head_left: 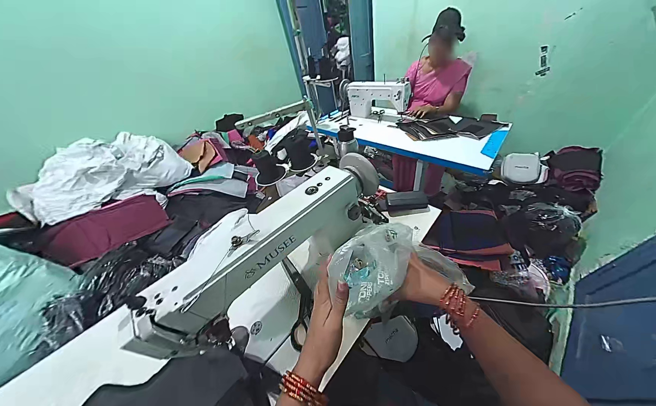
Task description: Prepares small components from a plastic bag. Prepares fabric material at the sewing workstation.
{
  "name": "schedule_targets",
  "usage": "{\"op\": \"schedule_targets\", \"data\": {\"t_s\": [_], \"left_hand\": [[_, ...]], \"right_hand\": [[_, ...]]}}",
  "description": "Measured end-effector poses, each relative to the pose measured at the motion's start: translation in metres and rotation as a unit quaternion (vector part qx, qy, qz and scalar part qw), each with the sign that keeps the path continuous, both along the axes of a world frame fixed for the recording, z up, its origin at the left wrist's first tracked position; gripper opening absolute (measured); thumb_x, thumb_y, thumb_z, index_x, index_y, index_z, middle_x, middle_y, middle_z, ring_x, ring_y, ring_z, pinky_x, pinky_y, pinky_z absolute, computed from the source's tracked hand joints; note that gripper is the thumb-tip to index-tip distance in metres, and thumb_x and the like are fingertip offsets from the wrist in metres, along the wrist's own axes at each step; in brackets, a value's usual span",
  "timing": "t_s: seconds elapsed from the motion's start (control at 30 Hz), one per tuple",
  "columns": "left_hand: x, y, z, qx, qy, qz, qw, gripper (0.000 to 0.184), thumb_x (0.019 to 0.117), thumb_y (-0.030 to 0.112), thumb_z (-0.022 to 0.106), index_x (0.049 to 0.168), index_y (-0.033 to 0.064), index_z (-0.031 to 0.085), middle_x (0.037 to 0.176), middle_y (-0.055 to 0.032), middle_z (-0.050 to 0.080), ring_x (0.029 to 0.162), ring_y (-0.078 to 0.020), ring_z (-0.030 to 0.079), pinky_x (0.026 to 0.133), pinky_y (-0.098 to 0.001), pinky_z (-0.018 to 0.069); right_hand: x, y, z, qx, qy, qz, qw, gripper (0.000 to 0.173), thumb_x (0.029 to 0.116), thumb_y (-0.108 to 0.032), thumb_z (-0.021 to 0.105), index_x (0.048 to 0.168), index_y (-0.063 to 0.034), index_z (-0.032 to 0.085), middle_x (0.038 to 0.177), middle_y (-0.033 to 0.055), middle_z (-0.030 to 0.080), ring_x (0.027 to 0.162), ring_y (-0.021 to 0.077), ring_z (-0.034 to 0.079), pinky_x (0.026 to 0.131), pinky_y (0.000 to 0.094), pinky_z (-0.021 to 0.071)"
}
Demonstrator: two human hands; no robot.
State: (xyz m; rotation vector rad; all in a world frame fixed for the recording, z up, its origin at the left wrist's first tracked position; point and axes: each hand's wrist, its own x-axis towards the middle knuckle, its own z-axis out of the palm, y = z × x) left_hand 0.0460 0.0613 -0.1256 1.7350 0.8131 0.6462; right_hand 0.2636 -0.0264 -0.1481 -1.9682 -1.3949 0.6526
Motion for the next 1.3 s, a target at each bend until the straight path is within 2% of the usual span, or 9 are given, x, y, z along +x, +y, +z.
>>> {"op": "schedule_targets", "data": {"t_s": [0.17,0.37,0.5,0.57,0.7,0.87,1.0,1.2,1.3], "left_hand": [[0.002,0.0,0.001,0.018,-0.023,0.001,1.0,0.073,0.1006,0.035,0.053,0.161,0.0036,0.025,0.16,-0.0181,0.038,0.143,-0.016,0.045,0.116,-0.0338,0.0403],[-0.004,0.002,0.005,-0.017,-0.024,0.048,0.998,0.056,0.1081,0.026,0.034,0.157,-0.0009,0.031,0.152,-0.0208,0.048,0.134,-0.0181,0.054,0.111,-0.0329,0.0458],[-0.002,0.001,0.007,-0.025,-0.034,0.046,0.998,0.055,0.1094,0.028,0.031,0.157,0.0017,0.032,0.152,-0.0182,0.047,0.134,-0.0154,0.054,0.111,-0.0314,0.046],[-0.001,0.001,0.008,-0.018,-0.037,0.042,0.998,0.055,0.1099,0.03,0.03,0.158,0.0026,0.033,0.153,-0.0169,0.047,0.135,-0.0141,0.053,0.111,-0.031,0.0452],[-0.001,0.0,0.008,-0.006,-0.043,0.049,0.998,0.056,0.1097,0.032,0.028,0.157,0.0028,0.034,0.151,-0.0154,0.049,0.133,-0.012,0.053,0.11,-0.0297,0.0459],[-0.003,-0.003,0.009,-0.005,-0.057,0.057,0.997,0.053,0.1107,0.029,0.027,0.157,0.0033,0.034,0.154,-0.0133,0.046,0.135,-0.0089,0.051,0.112,-0.0274,0.0442],[-0.006,-0.005,0.014,-0.029,-0.047,0.058,0.997,0.053,0.1105,0.03,0.028,0.159,0.0073,0.032,0.157,-0.0137,0.042,0.134,-0.0139,0.053,0.106,-0.0333,0.0499],[-0.008,-0.004,0.013,-0.025,-0.049,0.061,0.997,0.053,0.1097,0.031,0.032,0.158,0.0085,0.035,0.155,-0.0121,0.045,0.126,-0.0132,0.059,0.095,-0.0324,0.0561],[-0.006,-0.003,0.008,-0.019,-0.062,0.065,0.996,0.054,0.1083,0.031,0.033,0.156,0.007,0.036,0.151,-0.0125,0.048,0.122,-0.0132,0.061,0.093,-0.0321,0.0569]], "right_hand": [[-0.022,0.027,0.017,0.021,0.08,0.008,0.997,0.111,0.0619,-0.031,0.097,0.149,0.0071,0.041,0.156,0.0288,0.036,0.148,0.0345,0.033,0.125,0.0426,0.0219],[-0.01,0.015,0.011,0.067,0.108,0.016,0.992,0.117,0.0628,-0.039,0.094,0.152,0.0074,0.035,0.156,0.0283,0.038,0.145,0.0299,0.04,0.12,0.0374,0.0324],[0.006,-0.001,0.025,0.166,0.112,-0.021,0.98,0.108,0.0624,-0.052,0.091,0.144,0.0018,0.045,0.127,0.0128,0.056,0.107,0.01,0.056,0.089,0.0238,0.0482],[0.006,-0.009,0.034,0.248,0.059,-0.045,0.966,0.107,0.0717,-0.06,0.082,0.152,-0.0004,0.043,0.112,0.0069,0.055,0.088,0.0052,0.047,0.074,0.0199,0.0407],[-0.024,-0.014,0.062,0.47,-0.006,-0.01,0.883,0.036,0.1089,-0.036,0.047,0.131,-0.0093,0.055,0.097,-0.0029,0.052,0.084,-0.0041,0.049,0.077,0.0118,0.0433],[-0.056,0.026,0.054,0.428,-0.202,0.048,0.879,0.023,0.104,-0.014,0.049,0.099,-0.0058,0.07,0.086,0.0095,0.066,0.083,0.0222,0.065,0.074,0.0318,0.0552],[-0.054,0.048,0.07,-0.035,-0.197,0.096,0.975,0.043,0.1064,-0.027,0.055,0.143,-0.0039,0.056,0.14,0.0289,0.054,0.135,0.0477,0.046,0.11,0.0592,0.0383],[-0.044,0.031,0.064,0.091,-0.111,0.108,0.984,0.035,0.1052,-0.02,0.056,0.134,-0.0023,0.063,0.133,0.0263,0.06,0.132,0.0459,0.05,0.114,0.0581,0.0369],[-0.039,0.022,0.051,0.202,-0.12,0.148,0.961,0.044,0.0963,-0.035,0.069,0.127,-0.0035,0.068,0.121,0.022,0.065,0.118,0.0419,0.059,0.104,0.0588,0.0443]]}}
